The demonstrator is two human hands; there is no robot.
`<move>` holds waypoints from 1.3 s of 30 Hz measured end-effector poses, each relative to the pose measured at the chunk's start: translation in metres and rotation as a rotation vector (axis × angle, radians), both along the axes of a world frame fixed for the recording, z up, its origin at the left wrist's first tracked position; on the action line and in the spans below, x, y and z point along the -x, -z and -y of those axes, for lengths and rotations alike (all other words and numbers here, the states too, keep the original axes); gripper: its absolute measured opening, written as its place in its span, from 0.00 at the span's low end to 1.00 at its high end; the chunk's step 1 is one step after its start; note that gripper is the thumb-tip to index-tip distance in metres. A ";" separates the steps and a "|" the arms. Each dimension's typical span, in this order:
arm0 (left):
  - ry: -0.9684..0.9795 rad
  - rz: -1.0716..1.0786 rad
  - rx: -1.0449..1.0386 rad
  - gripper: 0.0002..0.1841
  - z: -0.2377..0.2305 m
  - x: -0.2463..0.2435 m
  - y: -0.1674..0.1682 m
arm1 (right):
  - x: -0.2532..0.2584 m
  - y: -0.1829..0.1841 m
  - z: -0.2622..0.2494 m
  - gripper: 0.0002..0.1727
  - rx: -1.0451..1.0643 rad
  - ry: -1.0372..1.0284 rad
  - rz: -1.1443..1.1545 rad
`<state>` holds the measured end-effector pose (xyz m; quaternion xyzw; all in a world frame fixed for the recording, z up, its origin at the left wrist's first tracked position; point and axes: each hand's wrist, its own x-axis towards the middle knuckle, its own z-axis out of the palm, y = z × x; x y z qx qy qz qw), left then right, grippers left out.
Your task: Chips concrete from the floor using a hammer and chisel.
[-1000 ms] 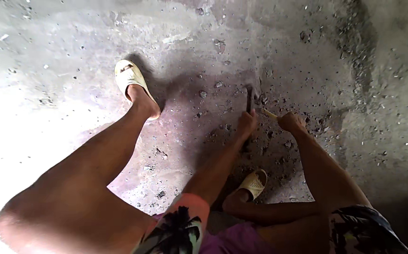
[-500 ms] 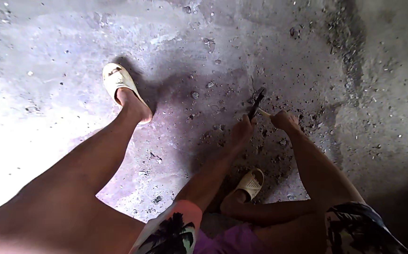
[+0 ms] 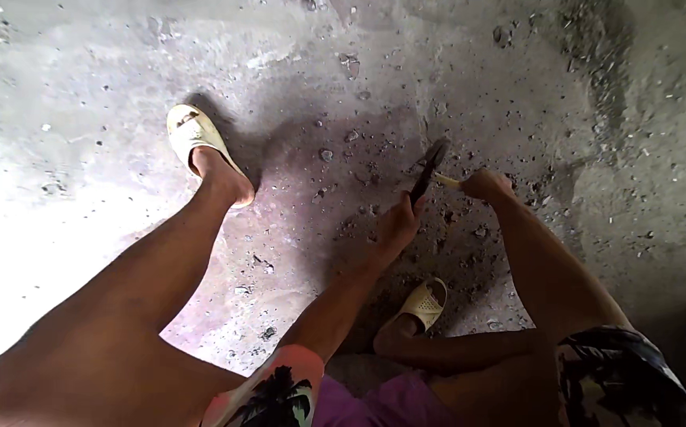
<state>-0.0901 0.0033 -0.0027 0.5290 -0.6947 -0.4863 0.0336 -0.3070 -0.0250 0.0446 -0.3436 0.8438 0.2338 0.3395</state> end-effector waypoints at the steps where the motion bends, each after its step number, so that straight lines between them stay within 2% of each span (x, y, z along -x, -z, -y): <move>1: 0.026 0.013 0.045 0.31 -0.004 0.003 0.010 | 0.000 -0.002 0.000 0.28 -0.008 0.001 0.000; 4: 0.057 0.136 -0.003 0.31 0.004 0.014 0.023 | -0.002 -0.001 -0.002 0.28 0.007 0.010 0.007; 7: 0.035 0.109 -0.071 0.32 0.012 0.018 0.002 | -0.003 0.000 0.000 0.28 0.005 0.013 -0.009; 9: 0.034 0.051 -0.007 0.32 0.008 0.009 -0.004 | -0.001 0.000 0.005 0.28 0.005 0.002 -0.012; 11: 0.051 0.066 0.075 0.31 0.001 0.007 0.010 | 0.004 0.002 0.009 0.27 0.008 -0.003 0.000; 13: 0.080 0.167 0.014 0.32 0.008 0.014 0.017 | 0.004 0.005 0.010 0.28 0.013 -0.009 0.028; 16: 0.042 0.127 -0.069 0.33 0.022 0.023 0.001 | 0.001 0.006 0.019 0.26 -0.010 -0.012 0.005; 19: 0.049 0.060 0.015 0.31 0.012 0.013 -0.008 | 0.007 0.010 0.023 0.26 -0.015 -0.024 0.009; 21: 0.065 0.094 0.050 0.31 0.005 0.012 0.003 | 0.011 0.009 0.022 0.26 -0.003 -0.021 0.016; 24: 0.045 0.146 -0.073 0.31 0.013 0.019 0.014 | -0.001 0.000 0.018 0.28 0.005 0.001 0.003; 26: 0.001 0.084 -0.138 0.33 0.017 0.013 0.009 | -0.008 -0.001 0.001 0.30 0.044 0.012 0.002; 28: -0.041 -0.017 -0.147 0.33 0.010 -0.008 0.012 | -0.002 0.017 -0.032 0.32 0.151 0.096 0.077; 32: -0.182 -0.024 -0.234 0.31 -0.029 -0.051 0.024 | 0.005 0.065 -0.117 0.37 0.330 0.392 0.278; 36: -0.286 0.025 -0.366 0.33 -0.064 -0.078 0.028 | -0.055 0.065 -0.135 0.36 0.423 0.658 0.305; 39: -0.362 -0.026 -0.514 0.33 -0.084 -0.096 0.028 | -0.104 0.049 -0.141 0.36 0.376 0.604 0.355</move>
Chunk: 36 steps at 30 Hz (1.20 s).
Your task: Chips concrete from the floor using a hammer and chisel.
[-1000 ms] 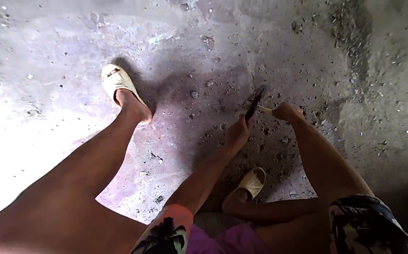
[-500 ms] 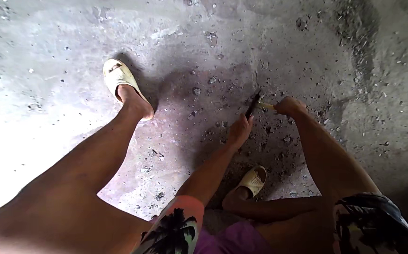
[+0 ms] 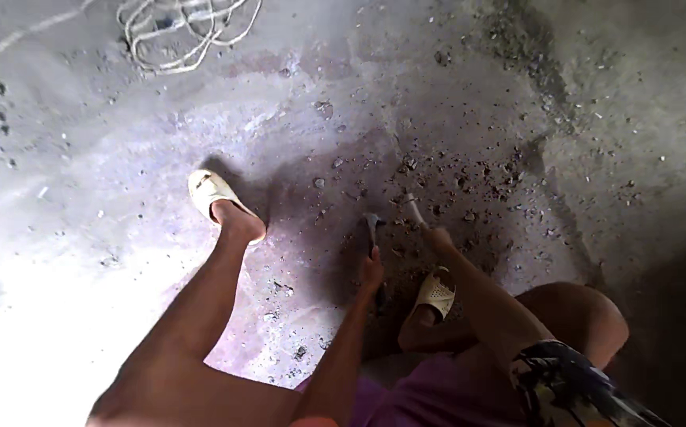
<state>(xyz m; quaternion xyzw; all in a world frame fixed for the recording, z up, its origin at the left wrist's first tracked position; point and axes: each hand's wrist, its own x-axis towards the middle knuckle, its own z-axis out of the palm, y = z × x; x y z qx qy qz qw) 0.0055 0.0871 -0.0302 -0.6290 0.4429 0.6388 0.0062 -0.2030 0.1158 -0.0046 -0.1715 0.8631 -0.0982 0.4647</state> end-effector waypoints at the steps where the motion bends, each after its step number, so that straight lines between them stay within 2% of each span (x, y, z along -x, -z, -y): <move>1: -0.034 -0.022 -0.032 0.32 -0.008 -0.006 0.000 | -0.018 -0.002 -0.005 0.33 -0.024 -0.029 -0.001; 4: -0.125 -0.080 -0.129 0.30 -0.028 -0.024 -0.009 | -0.064 -0.009 -0.024 0.28 -0.056 -0.049 0.082; 9: -0.379 -0.103 -0.395 0.28 -0.057 -0.056 -0.036 | -0.107 -0.011 -0.058 0.33 -0.007 -0.021 0.178; 15: -0.457 -0.203 -0.510 0.26 -0.073 -0.085 -0.037 | -0.115 -0.010 -0.055 0.36 0.061 -0.134 0.143; 20: -0.529 -0.259 -0.522 0.26 -0.077 -0.080 -0.038 | -0.108 -0.012 -0.055 0.32 0.197 0.008 0.170; 24: -0.522 -0.309 -0.516 0.24 -0.085 -0.086 -0.041 | -0.102 -0.021 -0.047 0.29 0.337 0.125 0.185; 28: -0.492 -0.244 -0.474 0.21 -0.087 -0.088 -0.062 | -0.102 -0.028 -0.051 0.25 0.354 0.075 0.098; 33: -0.189 -0.038 -0.180 0.23 -0.106 -0.108 -0.075 | -0.116 -0.020 -0.062 0.31 0.267 -0.068 0.039; 36: -0.134 -0.025 -0.050 0.25 -0.101 -0.105 -0.093 | -0.124 0.000 -0.066 0.28 0.235 -0.097 0.062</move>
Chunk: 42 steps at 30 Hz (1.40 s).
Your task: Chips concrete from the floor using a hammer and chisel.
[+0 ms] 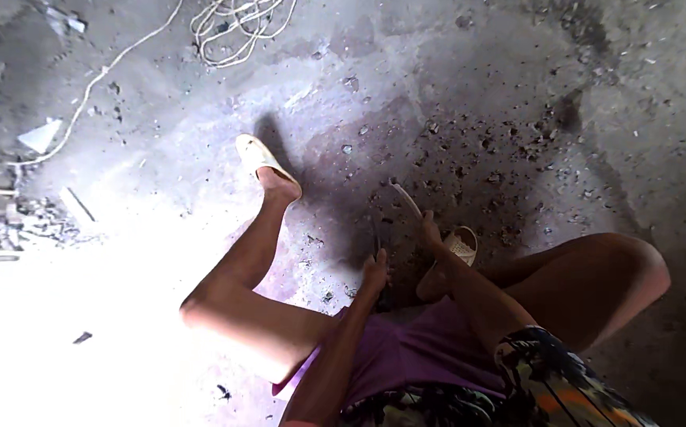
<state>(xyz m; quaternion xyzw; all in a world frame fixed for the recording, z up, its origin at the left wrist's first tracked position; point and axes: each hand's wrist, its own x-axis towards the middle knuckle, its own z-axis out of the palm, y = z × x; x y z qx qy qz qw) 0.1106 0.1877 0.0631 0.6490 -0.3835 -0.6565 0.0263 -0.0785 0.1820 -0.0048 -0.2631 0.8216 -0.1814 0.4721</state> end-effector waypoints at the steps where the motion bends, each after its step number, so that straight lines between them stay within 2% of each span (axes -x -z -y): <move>1: 0.039 0.013 0.051 0.25 0.004 0.000 -0.005 | -0.003 0.009 0.000 0.28 -0.001 0.008 0.032; 3: 0.157 0.051 0.195 0.26 0.013 -0.003 -0.014 | -0.010 0.024 -0.001 0.29 -0.015 0.019 0.067; 6: 0.314 0.122 0.432 0.27 0.021 -0.011 -0.026 | -0.029 0.038 -0.006 0.24 -0.026 -0.029 -0.068; 9: 0.384 0.127 0.583 0.27 0.026 -0.012 -0.034 | -0.043 0.043 -0.013 0.31 -0.039 -0.123 -0.134; 13: 0.463 0.150 0.558 0.30 0.029 -0.003 -0.011 | -0.049 0.032 -0.015 0.35 -0.173 -0.221 -0.009; 16: 0.576 0.237 0.391 0.30 0.030 0.009 0.018 | -0.047 0.034 -0.011 0.36 -0.233 -0.260 0.044; 19: 0.665 0.247 0.263 0.29 0.038 0.018 0.022 | -0.039 0.038 -0.015 0.33 -0.255 -0.277 0.119; 21: 0.631 0.201 0.297 0.30 0.041 0.019 0.012 | -0.036 0.047 -0.017 0.28 -0.187 -0.216 0.186; 24: 0.519 0.130 0.389 0.30 0.033 0.016 0.005 | -0.043 0.059 -0.020 0.27 -0.133 -0.115 0.264; 26: 0.497 0.127 0.408 0.30 0.028 0.016 0.013 | -0.042 0.059 -0.019 0.26 -0.091 -0.076 0.319; 28: 0.562 0.187 0.351 0.31 0.026 0.015 0.027 | -0.040 0.051 -0.019 0.24 -0.085 -0.060 0.354; 30: 0.616 0.231 0.259 0.31 0.029 0.013 0.037 | -0.036 0.040 -0.018 0.26 -0.154 -0.104 0.334; 32: 0.561 0.208 0.256 0.31 0.034 0.014 0.032 | -0.029 0.032 -0.013 0.27 -0.180 -0.114 0.309; 36: 0.344 0.145 0.251 0.29 0.037 0.007 0.018 | -0.023 0.017 0.004 0.34 -0.120 0.083 0.243; 42: 0.223 0.119 0.076 0.30 0.047 -0.019 0.053 | -0.006 0.014 0.042 0.27 0.013 -0.007 0.104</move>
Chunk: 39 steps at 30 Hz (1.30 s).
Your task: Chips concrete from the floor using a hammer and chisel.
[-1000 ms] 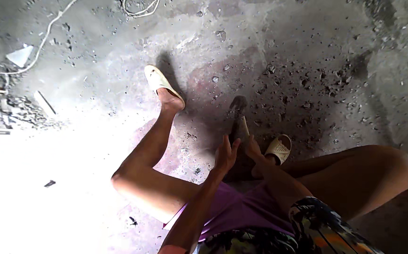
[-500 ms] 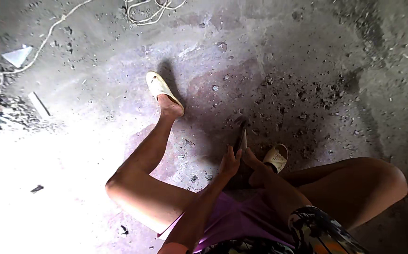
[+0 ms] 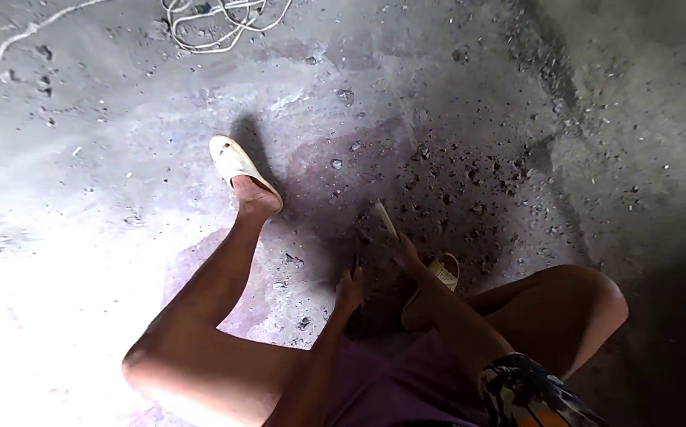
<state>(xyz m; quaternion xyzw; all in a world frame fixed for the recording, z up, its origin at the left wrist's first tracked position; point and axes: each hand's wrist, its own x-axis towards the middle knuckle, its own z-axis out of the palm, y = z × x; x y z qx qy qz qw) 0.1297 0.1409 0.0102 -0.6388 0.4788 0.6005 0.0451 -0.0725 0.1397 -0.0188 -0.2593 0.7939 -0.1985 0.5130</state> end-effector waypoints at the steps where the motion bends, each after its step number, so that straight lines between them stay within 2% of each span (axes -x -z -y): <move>1: -0.054 -0.028 -0.038 0.29 -0.001 0.000 0.001 | 0.004 0.000 0.010 0.27 0.030 -0.025 -0.031; 4: -0.362 -0.199 -0.218 0.24 0.004 0.007 -0.008 | 0.015 -0.005 0.045 0.26 0.069 -0.001 -0.058; 6: -0.627 -0.339 -0.369 0.23 0.011 0.011 -0.011 | 0.023 -0.009 0.070 0.26 0.010 0.009 -0.073; 8: -0.799 -0.453 -0.461 0.23 0.014 0.016 -0.008 | 0.031 -0.009 0.088 0.28 -0.024 0.015 -0.092; 11: -0.877 -0.468 -0.437 0.21 0.009 0.028 0.004 | 0.042 -0.009 0.105 0.27 -0.038 -0.043 -0.121; 15: -0.903 -0.422 -0.494 0.27 0.001 0.038 0.024 | 0.058 0.001 0.112 0.26 -0.030 -0.092 -0.210; 17: -0.833 -0.381 -0.501 0.29 0.002 0.041 0.028 | 0.064 -0.002 0.115 0.26 -0.027 -0.127 -0.245; 22: -0.546 -0.132 -0.211 0.28 0.036 0.049 0.008 | 0.087 -0.009 0.129 0.24 -0.042 -0.293 -0.363; 26: -0.298 -0.179 0.130 0.32 0.076 0.054 -0.023 | 0.095 -0.019 0.138 0.23 -0.069 -0.416 -0.419; 29: -0.234 -0.183 0.448 0.33 0.104 0.071 -0.050 | 0.096 -0.026 0.143 0.21 -0.088 -0.464 -0.457; 32: -0.186 -0.056 0.681 0.27 0.126 0.099 -0.053 | 0.094 -0.033 0.153 0.19 -0.093 -0.489 -0.476; 34: -0.091 0.012 0.634 0.28 0.128 0.108 -0.028 | 0.093 -0.035 0.159 0.19 -0.116 -0.517 -0.495; 36: 0.047 0.063 0.447 0.33 0.127 0.108 0.000 | 0.091 -0.037 0.160 0.18 -0.153 -0.539 -0.512; 38: 0.060 0.090 0.328 0.34 0.129 0.108 0.004 | 0.095 -0.033 0.156 0.17 -0.156 -0.533 -0.530; 39: 0.037 0.091 0.345 0.32 0.127 0.106 -0.003 | 0.100 -0.030 0.157 0.18 -0.143 -0.536 -0.527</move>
